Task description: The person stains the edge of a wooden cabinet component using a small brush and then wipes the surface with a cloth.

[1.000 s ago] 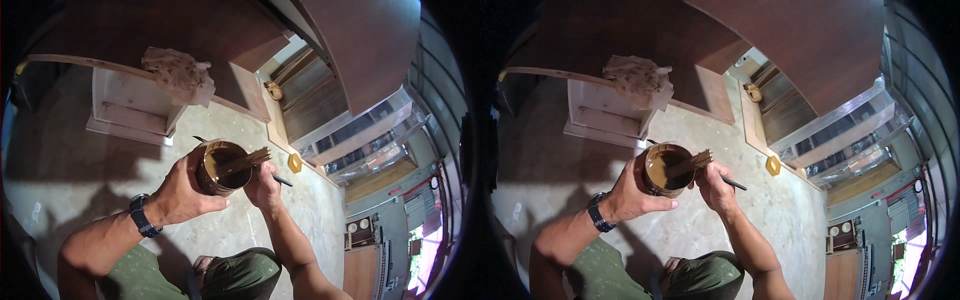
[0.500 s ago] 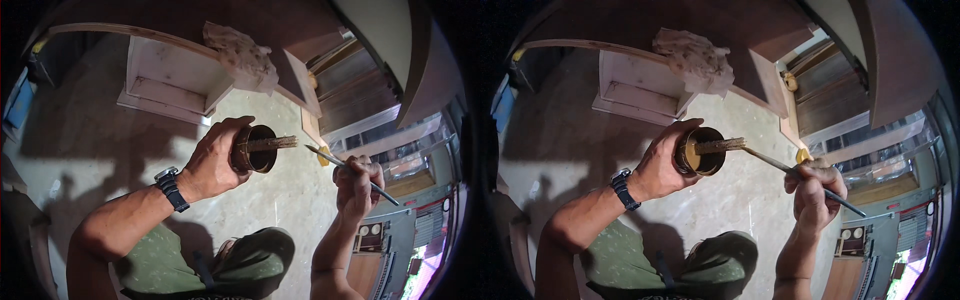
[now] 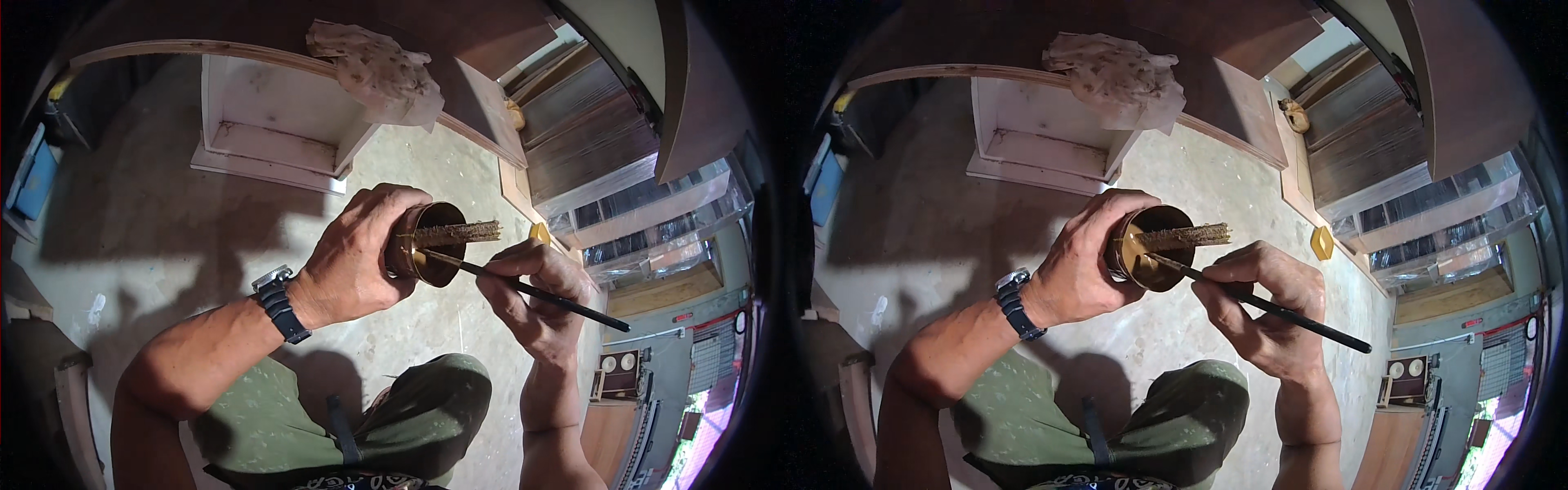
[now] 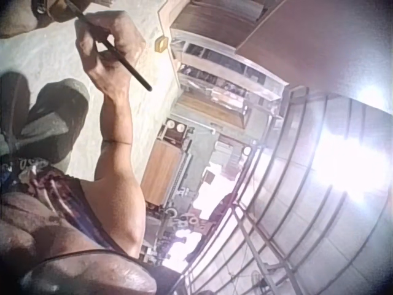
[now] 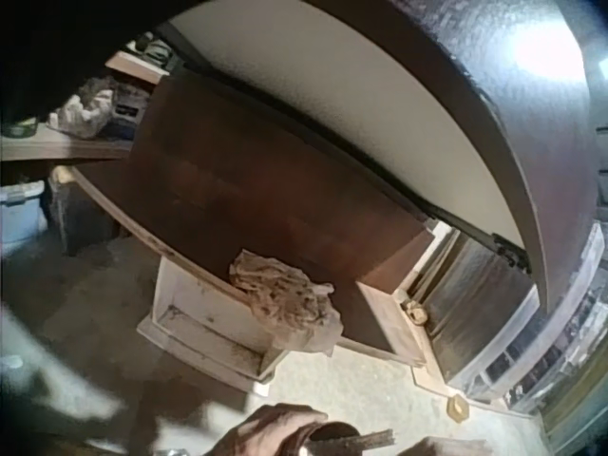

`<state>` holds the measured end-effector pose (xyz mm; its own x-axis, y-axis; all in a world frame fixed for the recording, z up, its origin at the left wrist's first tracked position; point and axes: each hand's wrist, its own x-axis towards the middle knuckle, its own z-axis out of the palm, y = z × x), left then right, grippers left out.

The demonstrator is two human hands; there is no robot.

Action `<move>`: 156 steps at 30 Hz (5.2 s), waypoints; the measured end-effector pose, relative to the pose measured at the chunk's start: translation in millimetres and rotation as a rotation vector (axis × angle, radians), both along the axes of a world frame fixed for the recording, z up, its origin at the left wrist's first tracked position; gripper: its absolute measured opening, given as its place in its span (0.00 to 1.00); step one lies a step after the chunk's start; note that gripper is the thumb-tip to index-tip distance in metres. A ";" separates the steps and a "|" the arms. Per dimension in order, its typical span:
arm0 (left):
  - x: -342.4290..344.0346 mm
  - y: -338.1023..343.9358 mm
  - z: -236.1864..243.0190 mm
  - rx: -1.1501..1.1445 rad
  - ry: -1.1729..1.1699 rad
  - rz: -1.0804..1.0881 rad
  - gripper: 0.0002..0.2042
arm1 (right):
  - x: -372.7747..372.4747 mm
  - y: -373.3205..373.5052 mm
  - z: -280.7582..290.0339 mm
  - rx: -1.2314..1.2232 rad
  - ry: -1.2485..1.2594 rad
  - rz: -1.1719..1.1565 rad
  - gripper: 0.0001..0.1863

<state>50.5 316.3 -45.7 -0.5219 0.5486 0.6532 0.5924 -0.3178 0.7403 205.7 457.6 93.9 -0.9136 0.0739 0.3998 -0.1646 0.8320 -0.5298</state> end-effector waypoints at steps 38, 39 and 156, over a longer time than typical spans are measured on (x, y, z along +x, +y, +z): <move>6.5 29.6 -14.5 0.064 -0.187 0.082 0.25 | 13.7 -9.0 87.2 0.621 0.649 0.262 0.12; 7.3 30.0 -14.6 0.078 -0.185 0.080 0.25 | 10.4 -12.3 94.5 0.655 0.660 0.282 0.13; 12.3 20.8 -17.5 0.091 -0.253 0.012 0.25 | -59.7 -5.1 132.3 1.063 0.832 0.219 0.10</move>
